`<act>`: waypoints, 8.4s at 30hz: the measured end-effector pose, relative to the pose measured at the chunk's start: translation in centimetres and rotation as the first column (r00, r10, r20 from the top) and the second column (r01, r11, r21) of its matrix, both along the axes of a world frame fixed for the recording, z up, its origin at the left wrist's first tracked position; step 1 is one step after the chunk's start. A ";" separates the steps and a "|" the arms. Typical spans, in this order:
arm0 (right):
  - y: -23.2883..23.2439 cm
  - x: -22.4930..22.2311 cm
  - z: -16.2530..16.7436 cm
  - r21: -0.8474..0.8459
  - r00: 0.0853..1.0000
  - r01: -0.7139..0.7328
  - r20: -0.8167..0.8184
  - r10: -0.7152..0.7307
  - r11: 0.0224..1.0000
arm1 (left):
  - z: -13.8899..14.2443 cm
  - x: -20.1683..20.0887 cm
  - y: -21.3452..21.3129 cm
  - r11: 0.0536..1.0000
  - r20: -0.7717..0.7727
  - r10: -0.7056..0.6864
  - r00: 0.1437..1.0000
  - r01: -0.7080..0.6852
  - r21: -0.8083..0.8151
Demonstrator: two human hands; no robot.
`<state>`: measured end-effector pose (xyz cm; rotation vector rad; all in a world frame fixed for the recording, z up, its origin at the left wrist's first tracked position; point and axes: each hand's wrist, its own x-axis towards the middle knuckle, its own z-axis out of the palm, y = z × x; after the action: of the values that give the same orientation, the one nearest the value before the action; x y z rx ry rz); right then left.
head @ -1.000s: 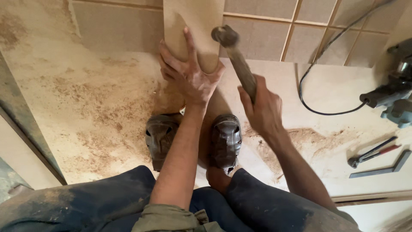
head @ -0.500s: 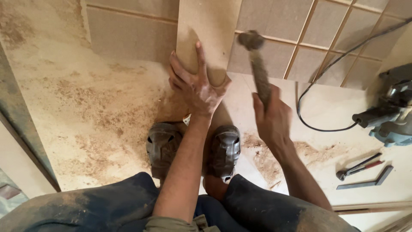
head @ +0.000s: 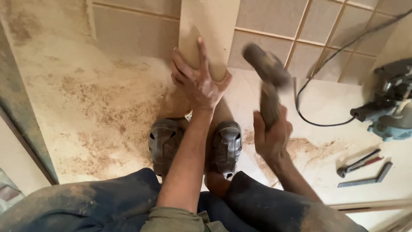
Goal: The person installs wooden panels onto a wall by first tapping them into place with a hammer. They then use a handheld electric planer to smooth the edges of the installed panels. The person repeats this process for multiple panels, occasionally using a tape measure and pencil to mark measurements.
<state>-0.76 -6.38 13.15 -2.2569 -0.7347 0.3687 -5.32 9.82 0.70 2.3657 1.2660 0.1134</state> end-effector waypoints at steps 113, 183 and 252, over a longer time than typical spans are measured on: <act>-7.0 14.6 -2.5 -0.518 0.835 -0.252 0.310 0.454 0.818 | 7.2 4.4 0.3 0.945 0.655 0.166 0.737 0.071 -0.320; -3.3 19.9 -1.0 -0.451 0.842 -0.195 0.379 0.385 0.871 | 8.9 10.6 4.2 0.927 0.710 0.141 0.690 0.160 -0.339; -2.5 22.4 -1.9 -0.425 0.829 -0.146 0.440 0.345 0.893 | 8.1 13.3 5.2 0.946 0.827 0.091 0.554 0.213 -0.246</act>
<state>21.59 -8.89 11.29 -2.6639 -1.3444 0.0205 7.95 15.01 8.77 1.6654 0.6337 0.8457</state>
